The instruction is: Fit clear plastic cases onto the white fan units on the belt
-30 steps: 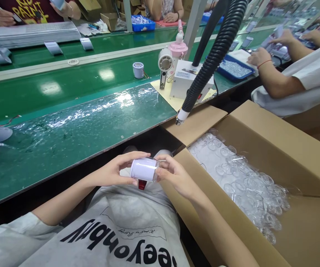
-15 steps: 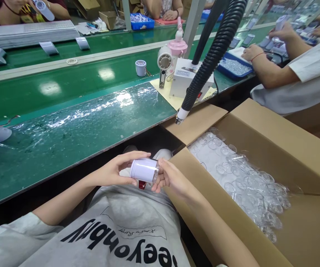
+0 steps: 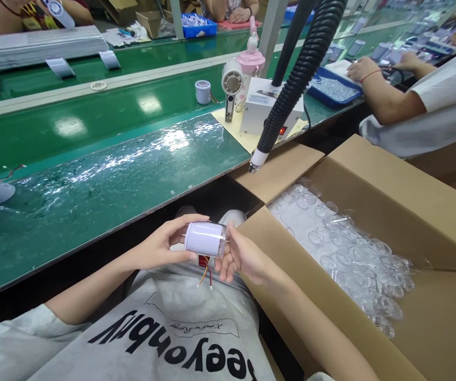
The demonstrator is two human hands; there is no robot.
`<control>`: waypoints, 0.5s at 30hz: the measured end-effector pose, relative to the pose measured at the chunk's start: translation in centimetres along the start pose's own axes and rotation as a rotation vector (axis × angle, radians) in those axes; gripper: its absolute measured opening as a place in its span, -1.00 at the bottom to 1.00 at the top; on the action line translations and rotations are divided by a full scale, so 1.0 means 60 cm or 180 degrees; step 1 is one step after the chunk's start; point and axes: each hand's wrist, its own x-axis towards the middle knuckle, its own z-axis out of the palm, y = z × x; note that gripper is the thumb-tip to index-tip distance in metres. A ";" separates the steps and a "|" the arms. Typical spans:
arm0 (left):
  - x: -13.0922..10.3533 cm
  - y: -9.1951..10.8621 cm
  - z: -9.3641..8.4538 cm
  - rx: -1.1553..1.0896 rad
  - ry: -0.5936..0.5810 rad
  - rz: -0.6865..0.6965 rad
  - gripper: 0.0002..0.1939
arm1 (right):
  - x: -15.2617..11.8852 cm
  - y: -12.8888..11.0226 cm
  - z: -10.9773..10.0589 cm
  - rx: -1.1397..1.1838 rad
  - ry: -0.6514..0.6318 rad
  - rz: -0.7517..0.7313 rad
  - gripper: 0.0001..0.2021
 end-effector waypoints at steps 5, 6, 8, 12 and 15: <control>-0.005 0.004 0.001 -0.0425 0.0014 -0.0336 -0.39 | -0.011 0.019 -0.011 -0.1589 0.0607 -0.2114 -0.30; -0.006 0.004 0.000 -0.0479 0.0004 -0.0409 -0.38 | -0.014 0.019 -0.013 -0.2107 0.0677 -0.2530 -0.29; -0.006 0.002 -0.001 -0.0574 -0.0024 -0.0580 -0.35 | -0.020 0.017 -0.017 -0.2996 0.0649 -0.3059 -0.37; -0.006 0.002 -0.005 -0.0423 -0.0140 -0.0546 -0.24 | -0.024 0.011 -0.020 -0.2609 0.0554 -0.2766 -0.46; -0.005 0.000 -0.006 -0.0365 -0.0280 -0.0288 -0.20 | -0.024 0.011 -0.016 -0.1437 0.0322 -0.2184 -0.49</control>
